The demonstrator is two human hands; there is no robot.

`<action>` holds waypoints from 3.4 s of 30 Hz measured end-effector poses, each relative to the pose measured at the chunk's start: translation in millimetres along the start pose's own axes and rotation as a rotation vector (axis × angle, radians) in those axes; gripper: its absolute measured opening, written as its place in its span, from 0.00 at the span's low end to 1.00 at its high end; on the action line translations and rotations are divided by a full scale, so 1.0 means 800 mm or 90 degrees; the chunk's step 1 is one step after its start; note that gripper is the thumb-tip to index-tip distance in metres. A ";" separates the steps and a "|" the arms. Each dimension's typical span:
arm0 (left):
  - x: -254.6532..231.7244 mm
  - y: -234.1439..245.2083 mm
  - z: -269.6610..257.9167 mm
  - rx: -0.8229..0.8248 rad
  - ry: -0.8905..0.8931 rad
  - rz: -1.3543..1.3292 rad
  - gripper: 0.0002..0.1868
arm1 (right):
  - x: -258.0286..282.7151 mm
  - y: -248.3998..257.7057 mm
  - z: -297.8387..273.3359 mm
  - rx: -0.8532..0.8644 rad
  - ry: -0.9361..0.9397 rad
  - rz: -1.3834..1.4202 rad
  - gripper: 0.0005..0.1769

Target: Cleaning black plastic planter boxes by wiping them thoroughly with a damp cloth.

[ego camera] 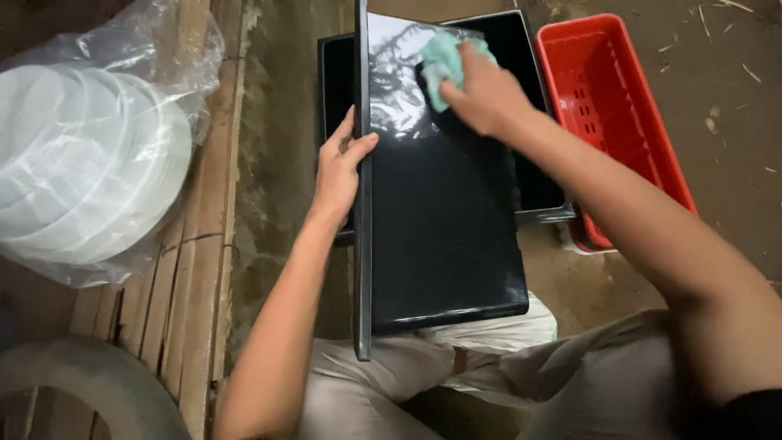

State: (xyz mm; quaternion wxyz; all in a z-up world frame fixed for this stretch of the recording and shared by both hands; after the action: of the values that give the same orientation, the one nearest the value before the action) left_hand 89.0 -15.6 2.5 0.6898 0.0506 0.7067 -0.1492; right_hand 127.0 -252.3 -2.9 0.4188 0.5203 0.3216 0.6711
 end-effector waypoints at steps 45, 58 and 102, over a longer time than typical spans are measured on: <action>-0.009 0.041 0.003 0.012 0.006 0.060 0.34 | 0.150 -0.019 -0.089 0.124 0.370 0.157 0.28; 0.001 0.041 0.011 0.002 0.019 0.052 0.34 | 0.195 0.011 -0.126 0.061 0.559 0.171 0.26; 0.042 0.055 0.023 0.050 0.023 -0.063 0.33 | 0.220 -0.001 -0.260 0.087 0.670 0.186 0.31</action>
State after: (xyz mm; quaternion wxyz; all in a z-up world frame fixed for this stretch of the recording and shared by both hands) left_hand 117.7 16.7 -37.0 0.6660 0.0454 0.7143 -0.2102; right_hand -93.1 -93.1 19.5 0.0695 0.1798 0.4547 0.8695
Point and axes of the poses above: each hand's wrist, its own z-axis towards the middle knuckle, its own y-axis out of the back of the hand, x = y × z, the point moved 9 cm from there along z, towards the middle knuckle, and after that the axes turned 6 degrees about -z, right-handed, at the moved point
